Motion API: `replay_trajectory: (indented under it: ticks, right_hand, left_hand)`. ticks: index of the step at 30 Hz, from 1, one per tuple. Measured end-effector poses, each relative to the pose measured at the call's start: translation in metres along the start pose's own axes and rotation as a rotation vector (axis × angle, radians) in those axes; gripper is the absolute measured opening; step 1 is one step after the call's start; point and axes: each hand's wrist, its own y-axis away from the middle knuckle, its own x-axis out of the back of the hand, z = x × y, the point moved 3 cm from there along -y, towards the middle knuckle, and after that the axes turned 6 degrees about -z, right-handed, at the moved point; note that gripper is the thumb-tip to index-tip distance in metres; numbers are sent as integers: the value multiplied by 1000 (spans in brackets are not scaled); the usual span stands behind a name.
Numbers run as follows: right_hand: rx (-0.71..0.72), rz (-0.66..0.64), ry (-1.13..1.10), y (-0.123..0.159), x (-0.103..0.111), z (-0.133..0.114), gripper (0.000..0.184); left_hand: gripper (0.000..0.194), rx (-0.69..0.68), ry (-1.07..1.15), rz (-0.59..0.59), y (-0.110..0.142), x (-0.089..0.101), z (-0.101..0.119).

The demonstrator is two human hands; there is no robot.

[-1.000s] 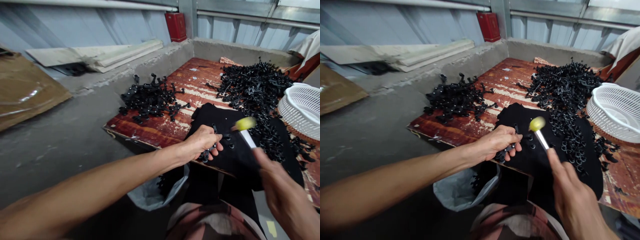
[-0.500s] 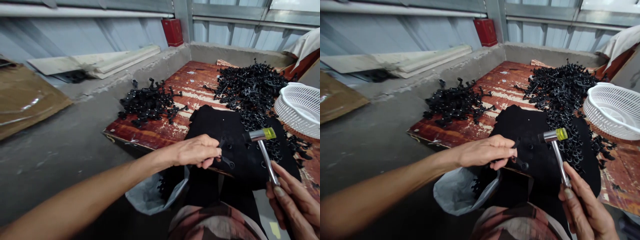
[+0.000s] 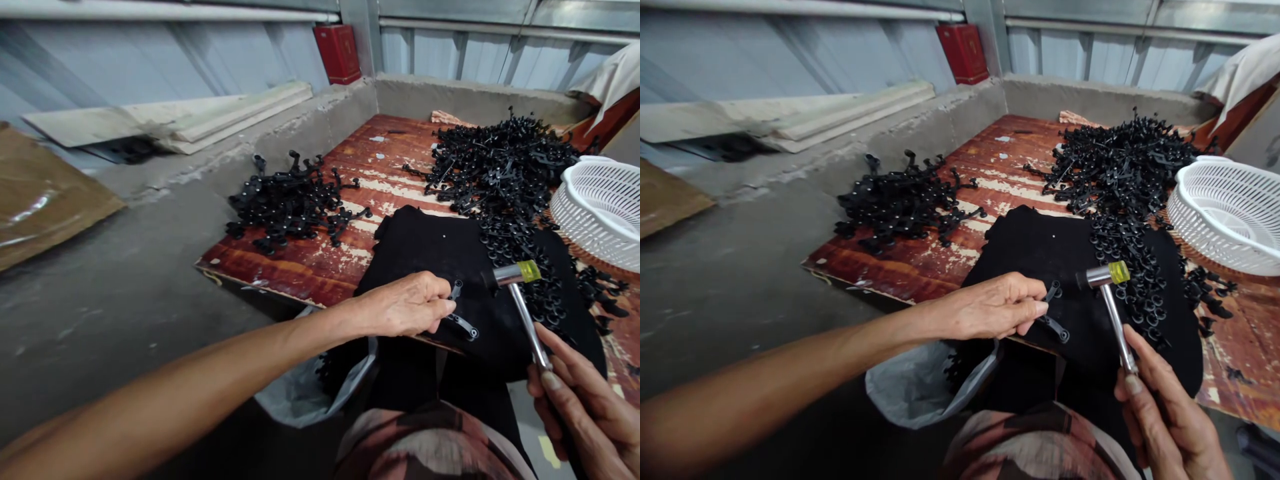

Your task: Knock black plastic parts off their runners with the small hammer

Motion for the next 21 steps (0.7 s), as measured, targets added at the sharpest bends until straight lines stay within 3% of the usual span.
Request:
replay_trajectory:
  ticks: [21]
  right_hand:
    - [62,-94,90,-6,11,23,53]
  left_hand:
    - [31,21,31,-41,-2,2,-1]
